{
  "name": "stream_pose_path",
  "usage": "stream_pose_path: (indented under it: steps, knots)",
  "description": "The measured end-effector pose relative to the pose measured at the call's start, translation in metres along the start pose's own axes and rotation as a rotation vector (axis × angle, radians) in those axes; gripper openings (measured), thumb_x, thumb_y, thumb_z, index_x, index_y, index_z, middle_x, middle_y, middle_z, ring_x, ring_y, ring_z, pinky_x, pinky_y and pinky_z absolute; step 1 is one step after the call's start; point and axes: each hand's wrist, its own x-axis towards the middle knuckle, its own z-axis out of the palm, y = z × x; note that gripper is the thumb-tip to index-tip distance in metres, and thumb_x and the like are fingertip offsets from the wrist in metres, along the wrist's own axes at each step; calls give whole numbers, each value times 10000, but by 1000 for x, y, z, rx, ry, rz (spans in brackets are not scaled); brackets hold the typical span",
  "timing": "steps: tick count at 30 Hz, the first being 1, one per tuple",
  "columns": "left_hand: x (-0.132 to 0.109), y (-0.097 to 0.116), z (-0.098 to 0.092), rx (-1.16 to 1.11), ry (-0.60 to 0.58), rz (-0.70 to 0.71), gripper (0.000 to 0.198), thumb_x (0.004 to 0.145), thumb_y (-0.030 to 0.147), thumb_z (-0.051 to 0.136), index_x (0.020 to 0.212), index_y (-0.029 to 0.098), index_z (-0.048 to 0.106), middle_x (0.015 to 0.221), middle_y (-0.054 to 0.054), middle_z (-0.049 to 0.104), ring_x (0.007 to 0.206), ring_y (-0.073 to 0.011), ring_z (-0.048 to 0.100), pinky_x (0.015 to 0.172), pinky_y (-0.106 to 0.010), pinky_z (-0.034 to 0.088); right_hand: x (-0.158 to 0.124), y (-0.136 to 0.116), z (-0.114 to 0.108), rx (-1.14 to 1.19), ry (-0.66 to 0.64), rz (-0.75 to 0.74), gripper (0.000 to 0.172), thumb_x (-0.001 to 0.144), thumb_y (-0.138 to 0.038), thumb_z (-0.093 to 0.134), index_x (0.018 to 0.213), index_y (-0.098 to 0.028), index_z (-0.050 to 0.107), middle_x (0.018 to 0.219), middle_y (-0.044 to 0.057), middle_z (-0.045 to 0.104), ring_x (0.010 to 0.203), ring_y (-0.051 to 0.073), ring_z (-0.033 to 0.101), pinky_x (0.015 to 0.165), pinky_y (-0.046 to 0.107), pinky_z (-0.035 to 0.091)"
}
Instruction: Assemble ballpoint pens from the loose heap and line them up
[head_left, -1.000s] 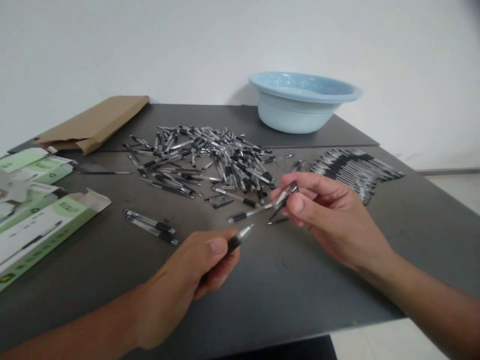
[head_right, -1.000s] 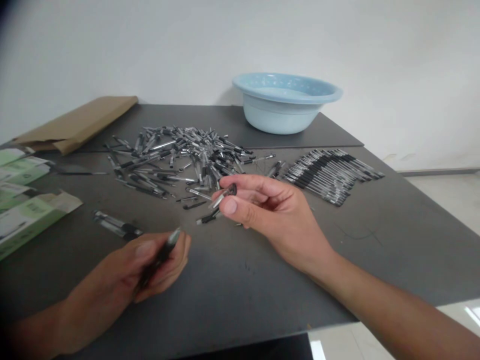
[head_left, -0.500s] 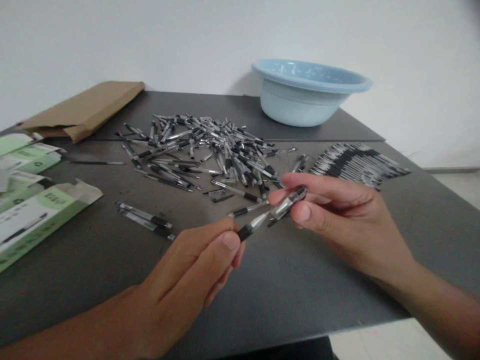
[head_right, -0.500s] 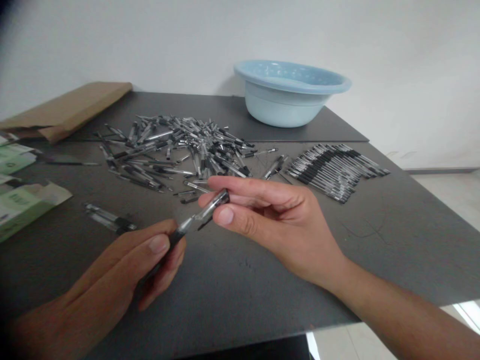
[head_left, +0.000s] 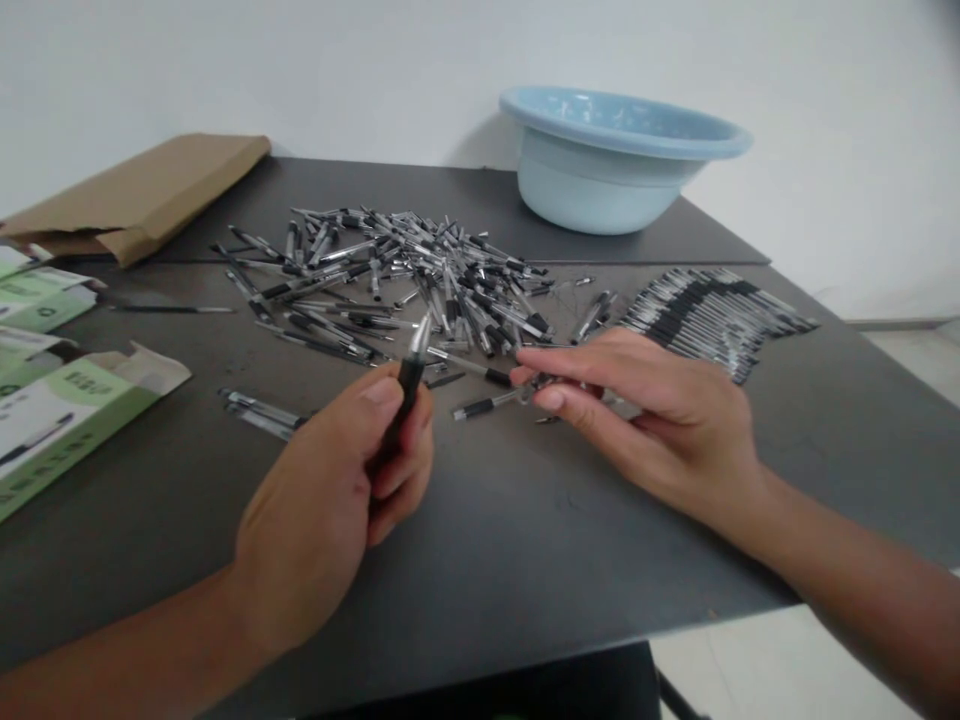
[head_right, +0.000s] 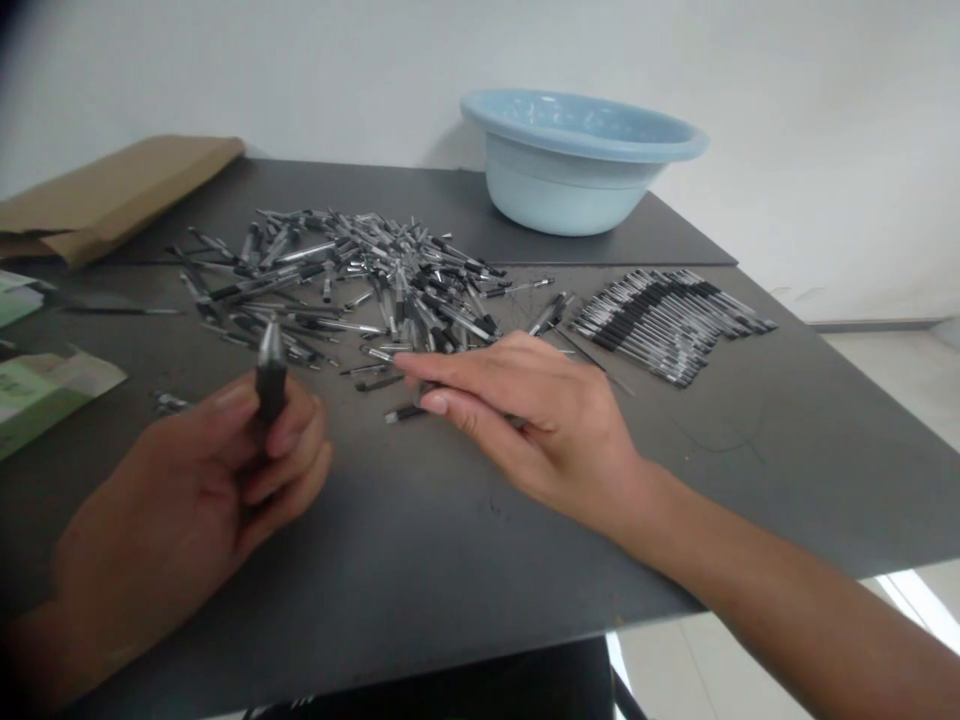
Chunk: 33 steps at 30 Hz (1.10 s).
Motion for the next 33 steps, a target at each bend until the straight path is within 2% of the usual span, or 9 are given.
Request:
stream_pose_path:
  steps: [3, 9, 13, 18, 21, 30, 33]
  knots:
    - [7, 3, 0, -47, 34, 27, 386, 1051, 339, 445, 689, 220, 510, 523, 65, 371, 383, -86, 344, 363, -157, 315, -1, 11, 6, -18, -97, -16, 341, 1021, -113, 714, 1347, -199, 766, 1226, 40, 846, 996, 162, 783, 939, 336, 600]
    - [13, 4, -1, -112, 80, 0, 491, 1109, 298, 325, 660, 208, 502, 521, 50, 337, 370, -87, 326, 364, -164, 291, -2, 17, 11, -64, -139, 35, 262, 1007, -164, 749, 1262, -167, 811, 1108, 53, 866, 866, 165, 758, 857, 323, 590]
    - [14, 7, -1, -139, 89, -9, 507, 1100, 270, 319, 640, 208, 523, 518, 40, 336, 367, -94, 317, 350, -167, 279, -3, 18, 13, -65, -156, 45, 262, 993, -194, 775, 1251, -202, 822, 1080, 46, 869, 870, 176, 761, 834, 319, 599]
    - [12, 9, -2, -134, 77, -27, 506, 1097, 300, 347, 632, 207, 522, 514, 37, 331, 365, -95, 325, 357, -175, 278, -3, 18, 15, -85, -188, 27, 317, 1037, -190, 712, 1339, -253, 782, 1173, 22, 858, 921, 177, 769, 867, 330, 606]
    - [11, 9, -1, -126, 77, -21, 495, 1095, 289, 344, 638, 206, 517, 513, 38, 335, 361, -94, 336, 362, -179, 283, -4, 17, 16, -132, -156, 44, 325, 1041, -185, 705, 1354, -244, 771, 1162, 20, 859, 915, 176, 769, 883, 333, 608]
    - [12, 11, 0, -125, 78, -30, 462, 1084, 288, 384, 645, 206, 502, 513, 43, 337, 369, -89, 338, 369, -176, 279, -5, 13, 18, -123, -196, 61, 276, 1037, -188, 713, 1301, -222, 786, 1132, 15, 862, 892, 166, 766, 830, 297, 617]
    - [13, 12, 0, -131, 81, -40, 467, 1082, 298, 376, 640, 207, 496, 506, 41, 330, 366, -91, 337, 369, -183, 273, -4, 12, 18, -136, -153, 113, 247, 1039, -215, 714, 1270, -248, 793, 1146, 18, 860, 895, 179, 777, 855, 318, 630]
